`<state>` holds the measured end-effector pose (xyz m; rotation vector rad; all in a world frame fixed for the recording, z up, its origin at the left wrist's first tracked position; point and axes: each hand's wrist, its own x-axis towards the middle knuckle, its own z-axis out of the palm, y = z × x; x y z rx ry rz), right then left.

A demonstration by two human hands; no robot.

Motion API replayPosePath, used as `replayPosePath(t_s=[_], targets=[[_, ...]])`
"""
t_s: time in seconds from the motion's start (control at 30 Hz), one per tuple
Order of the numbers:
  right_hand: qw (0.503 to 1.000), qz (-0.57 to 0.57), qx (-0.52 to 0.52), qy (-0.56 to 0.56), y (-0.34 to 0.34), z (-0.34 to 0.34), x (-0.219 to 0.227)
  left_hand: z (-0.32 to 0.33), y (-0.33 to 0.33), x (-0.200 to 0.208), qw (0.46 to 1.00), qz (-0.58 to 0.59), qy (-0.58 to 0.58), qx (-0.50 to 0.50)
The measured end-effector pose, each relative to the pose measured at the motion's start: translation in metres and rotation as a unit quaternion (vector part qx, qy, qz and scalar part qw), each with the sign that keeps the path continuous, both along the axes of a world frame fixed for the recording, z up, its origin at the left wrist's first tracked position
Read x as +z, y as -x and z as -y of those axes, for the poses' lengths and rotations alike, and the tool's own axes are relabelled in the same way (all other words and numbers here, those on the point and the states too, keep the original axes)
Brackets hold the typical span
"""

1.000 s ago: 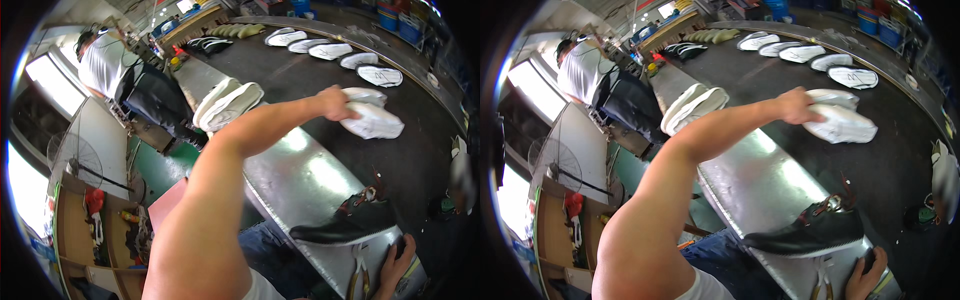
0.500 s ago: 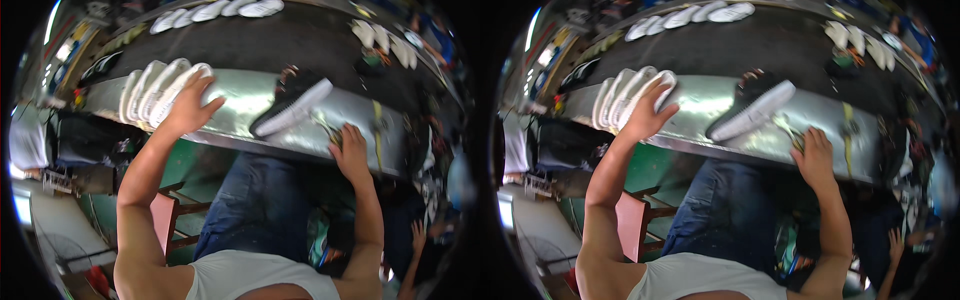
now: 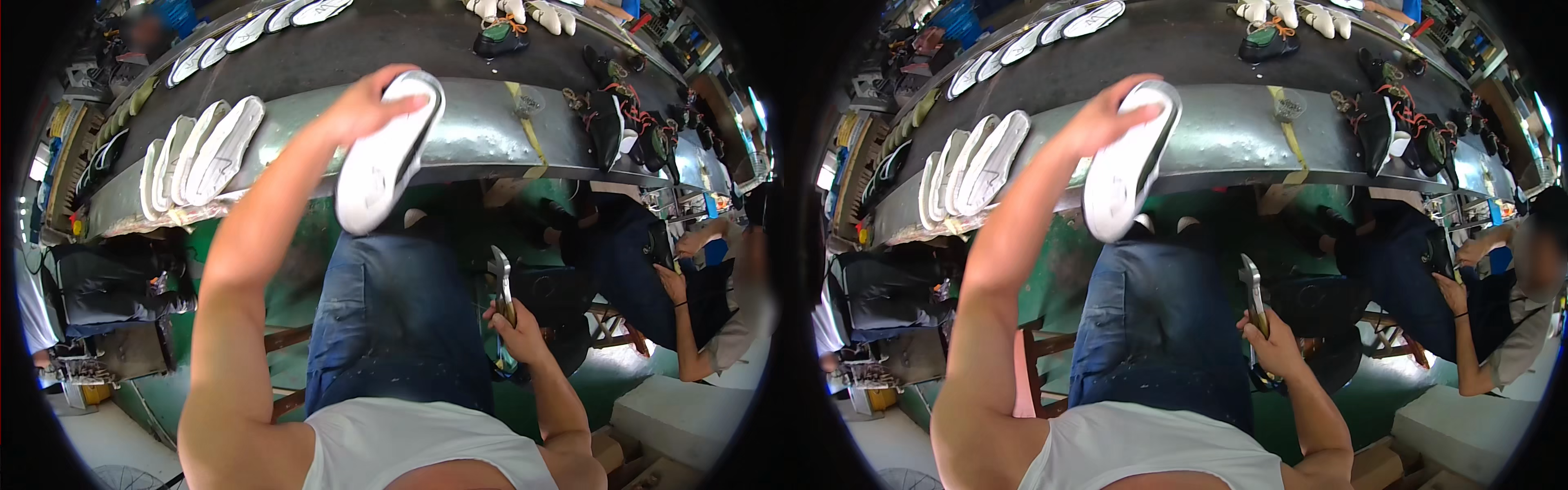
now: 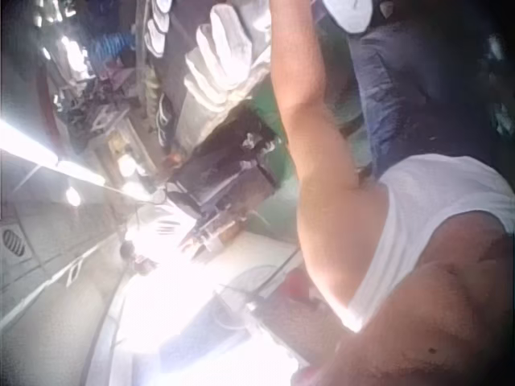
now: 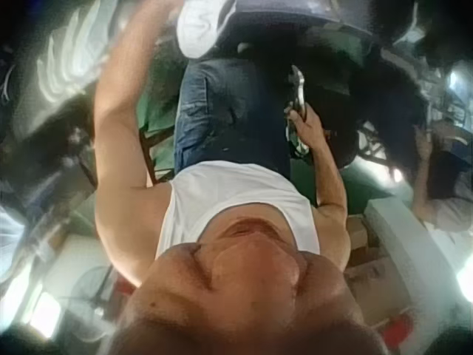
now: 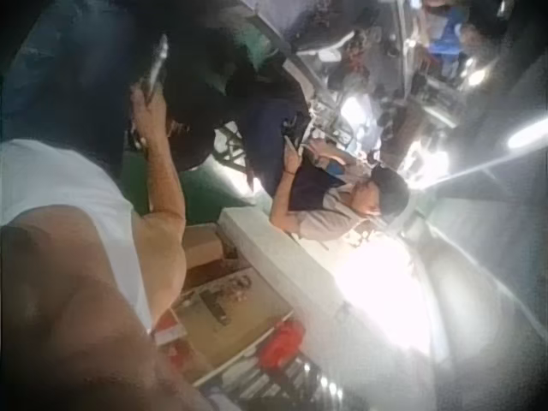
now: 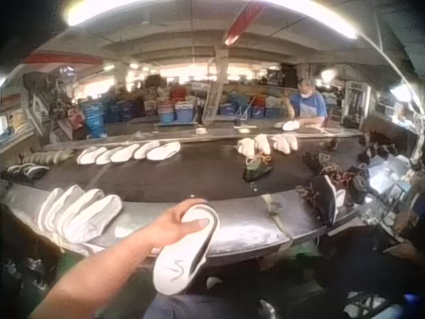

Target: Manually pulling and stretching shoe upper materials over the last and securing them before attaching the sole.

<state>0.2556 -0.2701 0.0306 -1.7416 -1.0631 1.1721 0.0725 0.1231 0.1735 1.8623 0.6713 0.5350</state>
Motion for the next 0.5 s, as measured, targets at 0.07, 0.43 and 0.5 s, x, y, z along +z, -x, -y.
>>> replayPosePath(t_s=[0.07, 0.43, 0.5], targets=[[0.991, -0.120, -0.047, 0.018, 0.022, 0.014, -0.004, 0.082, 0.048, -0.027, 0.993, 0.111, 0.036, 0.014], [0.959, -0.188, 0.206, 0.060, 0.085, -0.009, 0.034, 0.228, 0.137, -0.153, 0.960, 0.161, 0.212, 0.088], [0.951, -0.214, 0.217, 0.050, 0.097, -0.017, 0.034, 0.229, 0.144, -0.149, 0.972, 0.140, 0.171, 0.076]])
